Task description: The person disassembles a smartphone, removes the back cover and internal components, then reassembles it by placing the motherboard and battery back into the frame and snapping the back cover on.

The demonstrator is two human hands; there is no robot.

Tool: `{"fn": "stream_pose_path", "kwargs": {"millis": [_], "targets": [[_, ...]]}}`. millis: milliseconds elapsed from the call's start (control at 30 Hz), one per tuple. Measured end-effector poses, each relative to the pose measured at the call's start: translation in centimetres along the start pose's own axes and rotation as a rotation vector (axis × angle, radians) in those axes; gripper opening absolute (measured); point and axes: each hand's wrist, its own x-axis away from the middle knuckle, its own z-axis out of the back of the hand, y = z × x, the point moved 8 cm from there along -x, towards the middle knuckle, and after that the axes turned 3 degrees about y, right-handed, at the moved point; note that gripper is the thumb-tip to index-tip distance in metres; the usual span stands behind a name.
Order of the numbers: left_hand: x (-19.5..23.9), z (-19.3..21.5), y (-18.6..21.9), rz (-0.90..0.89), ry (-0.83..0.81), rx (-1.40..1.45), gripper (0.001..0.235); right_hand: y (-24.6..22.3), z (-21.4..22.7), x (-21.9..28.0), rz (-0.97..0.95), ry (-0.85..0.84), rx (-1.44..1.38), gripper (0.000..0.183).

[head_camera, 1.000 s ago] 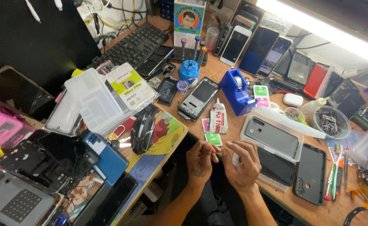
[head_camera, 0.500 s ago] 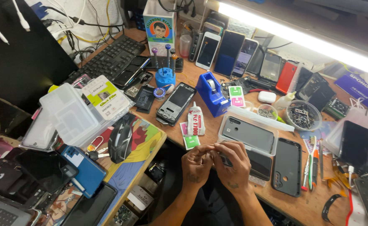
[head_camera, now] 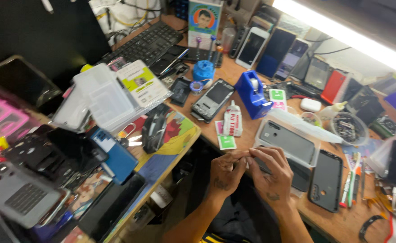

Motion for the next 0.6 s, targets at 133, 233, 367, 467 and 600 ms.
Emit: {"fn": "stream_pose_path", "kwargs": {"millis": [133, 233, 367, 467, 600], "targets": [[-0.3, 2.7, 1.8, -0.038, 0.053, -0.006, 0.020, -1.5, -2.3, -0.5, -0.032, -0.041, -0.040, 0.026], [-1.1, 3.9, 2.9, -0.107, 0.086, 0.016, 0.017, -2.6, -3.7, -1.5, -0.021, -0.087, -0.061, 0.027], [-3.1, 3.6, 3.5, -0.153, 0.086, 0.064, 0.013, -2.6, -3.8, -3.6, 0.090, -0.193, -0.009, 0.030], [-4.8, 3.2, 3.7, -0.103, 0.099, 0.074, 0.009, -0.4, -1.8, -6.1, 0.108, -0.226, 0.086, 0.032], [-6.9, 3.3, 4.8, -0.087, 0.119, 0.039, 0.017, 5.5, 1.0, -16.0, 0.107, -0.165, 0.312, 0.018]]}}
